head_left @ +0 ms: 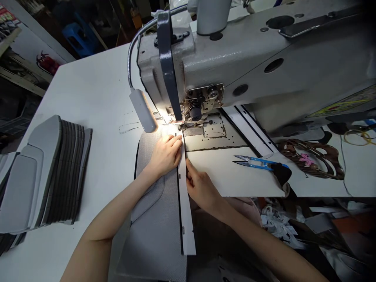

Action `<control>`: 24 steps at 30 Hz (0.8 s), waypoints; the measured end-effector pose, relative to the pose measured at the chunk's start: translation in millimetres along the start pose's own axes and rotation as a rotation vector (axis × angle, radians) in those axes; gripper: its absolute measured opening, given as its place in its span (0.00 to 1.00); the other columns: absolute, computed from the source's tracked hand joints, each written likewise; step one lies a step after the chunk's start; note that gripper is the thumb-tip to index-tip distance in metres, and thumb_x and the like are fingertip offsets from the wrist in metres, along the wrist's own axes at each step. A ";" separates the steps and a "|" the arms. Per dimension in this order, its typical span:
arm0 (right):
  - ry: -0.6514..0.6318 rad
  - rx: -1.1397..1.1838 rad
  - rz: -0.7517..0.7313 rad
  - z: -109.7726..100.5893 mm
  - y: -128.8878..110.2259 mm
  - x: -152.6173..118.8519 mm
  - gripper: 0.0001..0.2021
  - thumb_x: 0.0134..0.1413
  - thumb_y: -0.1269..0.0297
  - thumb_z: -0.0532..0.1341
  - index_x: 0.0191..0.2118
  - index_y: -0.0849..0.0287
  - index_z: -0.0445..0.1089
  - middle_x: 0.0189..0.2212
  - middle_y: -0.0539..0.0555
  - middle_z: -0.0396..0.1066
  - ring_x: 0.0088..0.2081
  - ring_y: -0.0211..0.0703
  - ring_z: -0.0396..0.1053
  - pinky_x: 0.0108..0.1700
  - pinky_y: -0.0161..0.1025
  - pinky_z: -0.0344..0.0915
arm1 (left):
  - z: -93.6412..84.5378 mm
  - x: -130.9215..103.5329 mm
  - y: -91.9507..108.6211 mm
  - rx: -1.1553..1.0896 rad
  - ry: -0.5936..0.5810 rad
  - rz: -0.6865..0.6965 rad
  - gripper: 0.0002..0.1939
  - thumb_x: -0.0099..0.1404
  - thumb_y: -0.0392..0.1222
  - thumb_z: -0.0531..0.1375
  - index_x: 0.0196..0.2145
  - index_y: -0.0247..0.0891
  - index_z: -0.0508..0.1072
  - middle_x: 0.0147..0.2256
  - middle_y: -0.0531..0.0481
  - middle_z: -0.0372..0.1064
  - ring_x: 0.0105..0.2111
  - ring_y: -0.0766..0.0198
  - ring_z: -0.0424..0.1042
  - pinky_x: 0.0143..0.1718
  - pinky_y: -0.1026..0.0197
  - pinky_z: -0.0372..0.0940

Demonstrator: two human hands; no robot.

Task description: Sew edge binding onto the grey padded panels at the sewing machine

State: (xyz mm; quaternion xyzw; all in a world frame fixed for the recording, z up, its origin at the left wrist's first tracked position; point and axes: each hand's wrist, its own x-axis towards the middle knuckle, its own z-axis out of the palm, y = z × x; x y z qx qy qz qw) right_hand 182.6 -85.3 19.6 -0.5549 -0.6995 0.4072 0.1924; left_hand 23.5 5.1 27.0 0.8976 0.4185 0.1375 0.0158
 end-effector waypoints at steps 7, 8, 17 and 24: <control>-0.020 -0.025 0.028 -8.8 -3.5 13.8 0.31 0.57 0.78 0.51 0.67 0.75 0.55 0.22 0.49 0.68 0.24 0.40 0.63 0.31 0.34 0.60 | 3.5 11.2 -10.6 0.015 0.030 0.004 0.10 0.71 0.36 0.50 0.38 0.37 0.71 0.49 0.42 0.75 0.47 0.52 0.71 0.48 0.48 0.68; -0.016 -0.031 0.029 -8.9 -3.4 16.2 0.31 0.57 0.78 0.51 0.67 0.74 0.55 0.22 0.49 0.68 0.24 0.40 0.63 0.31 0.34 0.60 | 3.4 10.7 -10.8 0.017 0.030 0.008 0.11 0.72 0.36 0.50 0.37 0.38 0.71 0.47 0.42 0.75 0.46 0.53 0.71 0.47 0.49 0.68; 0.027 -0.007 0.027 -10.9 -4.9 21.2 0.28 0.60 0.73 0.49 0.66 0.73 0.57 0.23 0.50 0.68 0.24 0.41 0.63 0.33 0.36 0.62 | 7.0 5.1 -8.1 -0.025 0.082 -0.009 0.10 0.71 0.34 0.51 0.37 0.37 0.73 0.46 0.44 0.76 0.47 0.55 0.71 0.47 0.51 0.70; -0.114 0.100 0.005 5.6 -2.7 -25.3 0.41 0.56 0.73 0.53 0.72 0.76 0.34 0.24 0.51 0.67 0.26 0.43 0.64 0.31 0.38 0.65 | 8.6 17.8 -18.0 -0.008 0.040 -0.032 0.11 0.72 0.36 0.51 0.37 0.38 0.74 0.46 0.44 0.76 0.46 0.54 0.72 0.49 0.49 0.69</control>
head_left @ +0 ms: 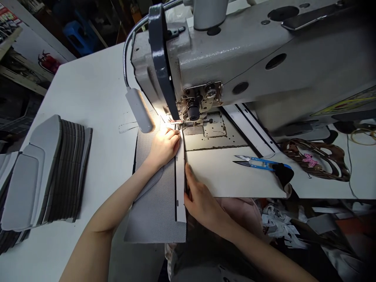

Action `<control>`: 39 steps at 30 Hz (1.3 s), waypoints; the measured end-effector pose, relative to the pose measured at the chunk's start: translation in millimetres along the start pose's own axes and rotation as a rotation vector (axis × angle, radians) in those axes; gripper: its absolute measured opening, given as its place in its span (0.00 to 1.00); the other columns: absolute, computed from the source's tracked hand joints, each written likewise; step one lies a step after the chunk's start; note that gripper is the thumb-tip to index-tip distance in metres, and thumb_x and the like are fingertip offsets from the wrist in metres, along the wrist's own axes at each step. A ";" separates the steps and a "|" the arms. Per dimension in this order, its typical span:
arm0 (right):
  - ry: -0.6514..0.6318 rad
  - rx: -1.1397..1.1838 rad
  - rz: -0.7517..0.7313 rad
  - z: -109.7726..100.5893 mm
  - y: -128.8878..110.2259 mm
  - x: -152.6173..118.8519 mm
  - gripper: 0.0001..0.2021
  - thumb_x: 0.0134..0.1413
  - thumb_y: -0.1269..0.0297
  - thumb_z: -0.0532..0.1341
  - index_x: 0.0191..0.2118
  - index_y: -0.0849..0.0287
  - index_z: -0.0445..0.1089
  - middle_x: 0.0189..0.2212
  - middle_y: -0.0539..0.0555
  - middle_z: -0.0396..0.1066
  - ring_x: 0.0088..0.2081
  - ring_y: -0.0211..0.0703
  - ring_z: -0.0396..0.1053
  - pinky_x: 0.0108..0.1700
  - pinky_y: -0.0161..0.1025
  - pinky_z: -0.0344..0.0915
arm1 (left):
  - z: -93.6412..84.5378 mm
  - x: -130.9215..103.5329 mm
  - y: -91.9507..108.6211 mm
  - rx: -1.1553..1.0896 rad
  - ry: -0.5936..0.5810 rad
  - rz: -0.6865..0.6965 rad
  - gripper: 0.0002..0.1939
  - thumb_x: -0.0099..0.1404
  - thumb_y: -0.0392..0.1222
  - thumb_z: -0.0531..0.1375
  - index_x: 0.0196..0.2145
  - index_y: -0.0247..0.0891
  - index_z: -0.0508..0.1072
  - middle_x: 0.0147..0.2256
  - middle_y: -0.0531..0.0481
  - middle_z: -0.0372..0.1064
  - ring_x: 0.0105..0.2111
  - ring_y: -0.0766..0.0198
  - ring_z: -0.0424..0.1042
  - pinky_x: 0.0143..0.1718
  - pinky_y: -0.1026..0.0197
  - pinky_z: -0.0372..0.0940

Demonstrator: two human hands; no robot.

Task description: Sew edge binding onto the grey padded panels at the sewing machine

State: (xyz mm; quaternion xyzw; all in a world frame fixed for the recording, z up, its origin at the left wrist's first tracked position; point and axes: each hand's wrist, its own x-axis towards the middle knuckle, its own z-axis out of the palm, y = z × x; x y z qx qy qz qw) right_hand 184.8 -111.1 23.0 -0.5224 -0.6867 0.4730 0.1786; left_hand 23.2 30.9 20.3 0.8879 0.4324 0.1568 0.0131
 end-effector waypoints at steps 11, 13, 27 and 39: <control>0.075 0.008 0.020 -2.9 2.7 25.8 0.36 0.56 0.76 0.51 0.71 0.74 0.44 0.20 0.46 0.63 0.21 0.40 0.60 0.27 0.36 0.61 | -10.3 -27.9 25.5 -0.076 0.063 0.016 0.13 0.72 0.36 0.51 0.48 0.36 0.73 0.48 0.42 0.75 0.47 0.55 0.72 0.50 0.50 0.71; 0.093 0.002 0.023 -5.0 1.8 30.1 0.35 0.56 0.76 0.51 0.70 0.75 0.46 0.19 0.46 0.63 0.21 0.39 0.60 0.28 0.36 0.62 | -7.6 -25.6 22.9 -0.086 0.056 0.007 0.13 0.72 0.36 0.51 0.48 0.36 0.74 0.48 0.41 0.75 0.47 0.55 0.72 0.51 0.50 0.71; 0.037 0.116 0.008 -0.3 2.3 -0.8 0.39 0.61 0.69 0.57 0.73 0.69 0.39 0.21 0.45 0.66 0.22 0.40 0.64 0.31 0.38 0.67 | -0.1 -2.8 5.0 0.010 0.011 -0.005 0.13 0.73 0.38 0.51 0.39 0.39 0.76 0.44 0.44 0.76 0.45 0.56 0.73 0.46 0.51 0.70; 0.120 -0.101 0.019 -5.3 4.3 28.2 0.34 0.60 0.71 0.55 0.70 0.73 0.49 0.21 0.50 0.71 0.25 0.47 0.70 0.34 0.41 0.67 | -7.1 -24.5 28.7 -0.107 0.028 -0.041 0.14 0.72 0.36 0.51 0.50 0.38 0.73 0.51 0.41 0.74 0.49 0.54 0.71 0.53 0.47 0.70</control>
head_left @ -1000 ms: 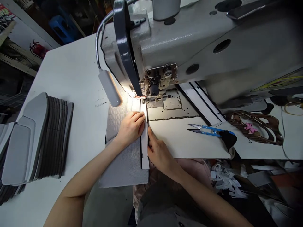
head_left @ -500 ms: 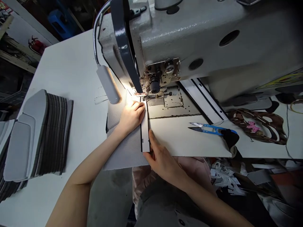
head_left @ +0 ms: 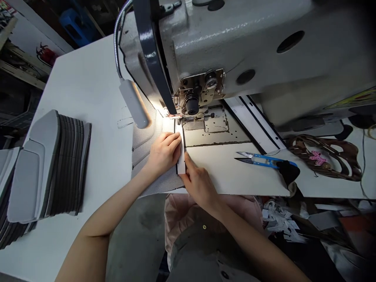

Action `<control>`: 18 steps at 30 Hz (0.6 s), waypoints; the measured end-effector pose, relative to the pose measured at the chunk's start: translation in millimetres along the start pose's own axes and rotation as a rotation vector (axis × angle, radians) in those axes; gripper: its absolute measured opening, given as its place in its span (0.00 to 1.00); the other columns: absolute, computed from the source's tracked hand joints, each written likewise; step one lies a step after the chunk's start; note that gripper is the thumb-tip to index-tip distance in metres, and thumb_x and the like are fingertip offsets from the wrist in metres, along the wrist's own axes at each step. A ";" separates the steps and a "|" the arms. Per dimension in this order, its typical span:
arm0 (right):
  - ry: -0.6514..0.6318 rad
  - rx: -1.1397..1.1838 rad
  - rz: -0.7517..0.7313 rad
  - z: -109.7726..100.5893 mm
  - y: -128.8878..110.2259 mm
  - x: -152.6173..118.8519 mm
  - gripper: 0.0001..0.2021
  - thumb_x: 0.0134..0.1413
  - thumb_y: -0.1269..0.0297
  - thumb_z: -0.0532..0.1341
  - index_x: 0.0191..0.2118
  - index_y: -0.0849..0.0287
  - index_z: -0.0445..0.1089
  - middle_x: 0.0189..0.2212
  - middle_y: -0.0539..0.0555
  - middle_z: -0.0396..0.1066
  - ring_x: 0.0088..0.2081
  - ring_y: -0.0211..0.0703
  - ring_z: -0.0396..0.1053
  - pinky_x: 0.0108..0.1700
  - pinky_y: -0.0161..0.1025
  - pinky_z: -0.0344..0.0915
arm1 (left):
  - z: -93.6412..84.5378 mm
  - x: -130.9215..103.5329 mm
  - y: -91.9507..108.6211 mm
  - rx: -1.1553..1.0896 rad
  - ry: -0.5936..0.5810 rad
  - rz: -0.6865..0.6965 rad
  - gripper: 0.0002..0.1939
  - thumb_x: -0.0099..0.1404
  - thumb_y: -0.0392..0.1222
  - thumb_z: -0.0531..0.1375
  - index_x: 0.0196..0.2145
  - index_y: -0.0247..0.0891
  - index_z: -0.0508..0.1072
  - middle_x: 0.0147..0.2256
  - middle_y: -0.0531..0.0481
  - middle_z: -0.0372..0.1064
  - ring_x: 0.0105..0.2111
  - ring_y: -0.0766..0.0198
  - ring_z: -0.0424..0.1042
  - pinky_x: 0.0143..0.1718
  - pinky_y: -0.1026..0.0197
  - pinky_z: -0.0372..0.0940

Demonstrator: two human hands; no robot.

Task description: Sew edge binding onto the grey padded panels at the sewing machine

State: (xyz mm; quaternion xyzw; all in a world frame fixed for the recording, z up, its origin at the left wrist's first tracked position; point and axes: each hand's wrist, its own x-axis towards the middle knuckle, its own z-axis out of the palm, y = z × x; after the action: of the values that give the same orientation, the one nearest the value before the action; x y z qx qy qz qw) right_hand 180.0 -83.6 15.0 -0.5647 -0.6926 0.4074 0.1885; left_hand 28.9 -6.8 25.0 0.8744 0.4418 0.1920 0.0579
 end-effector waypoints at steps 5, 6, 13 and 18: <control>-0.009 0.021 0.001 -6.4 1.1 14.2 0.35 0.59 0.72 0.55 0.71 0.70 0.47 0.20 0.48 0.70 0.26 0.46 0.70 0.35 0.42 0.68 | 4.3 11.5 -13.0 0.039 -0.007 0.019 0.13 0.71 0.35 0.51 0.47 0.37 0.74 0.49 0.42 0.75 0.48 0.55 0.72 0.52 0.48 0.70; -0.005 0.030 -0.003 -7.7 1.1 16.9 0.36 0.59 0.72 0.56 0.71 0.70 0.46 0.20 0.48 0.70 0.26 0.47 0.70 0.36 0.43 0.68 | 5.1 13.6 -15.4 0.051 -0.004 0.022 0.13 0.71 0.35 0.51 0.46 0.37 0.74 0.49 0.42 0.75 0.48 0.55 0.72 0.52 0.49 0.70; 0.004 0.089 0.052 -15.7 -1.1 35.2 0.41 0.58 0.73 0.57 0.72 0.77 0.36 0.23 0.52 0.73 0.29 0.50 0.72 0.38 0.45 0.69 | 4.4 16.7 -17.8 0.123 0.022 0.058 0.11 0.71 0.37 0.53 0.36 0.38 0.75 0.42 0.47 0.77 0.41 0.57 0.72 0.44 0.52 0.71; 0.060 0.057 0.043 -19.0 -0.3 47.4 0.40 0.56 0.75 0.56 0.72 0.76 0.38 0.23 0.52 0.73 0.29 0.48 0.72 0.38 0.43 0.68 | 2.8 11.0 -12.9 0.139 0.059 0.092 0.11 0.72 0.36 0.54 0.34 0.38 0.74 0.42 0.49 0.78 0.38 0.58 0.71 0.41 0.52 0.71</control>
State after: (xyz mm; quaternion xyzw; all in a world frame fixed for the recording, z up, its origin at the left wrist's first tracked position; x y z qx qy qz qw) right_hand 179.8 -32.5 17.1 -0.5859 -0.6624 0.4139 0.2161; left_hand 26.2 9.9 22.1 0.8897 0.4148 0.1891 -0.0249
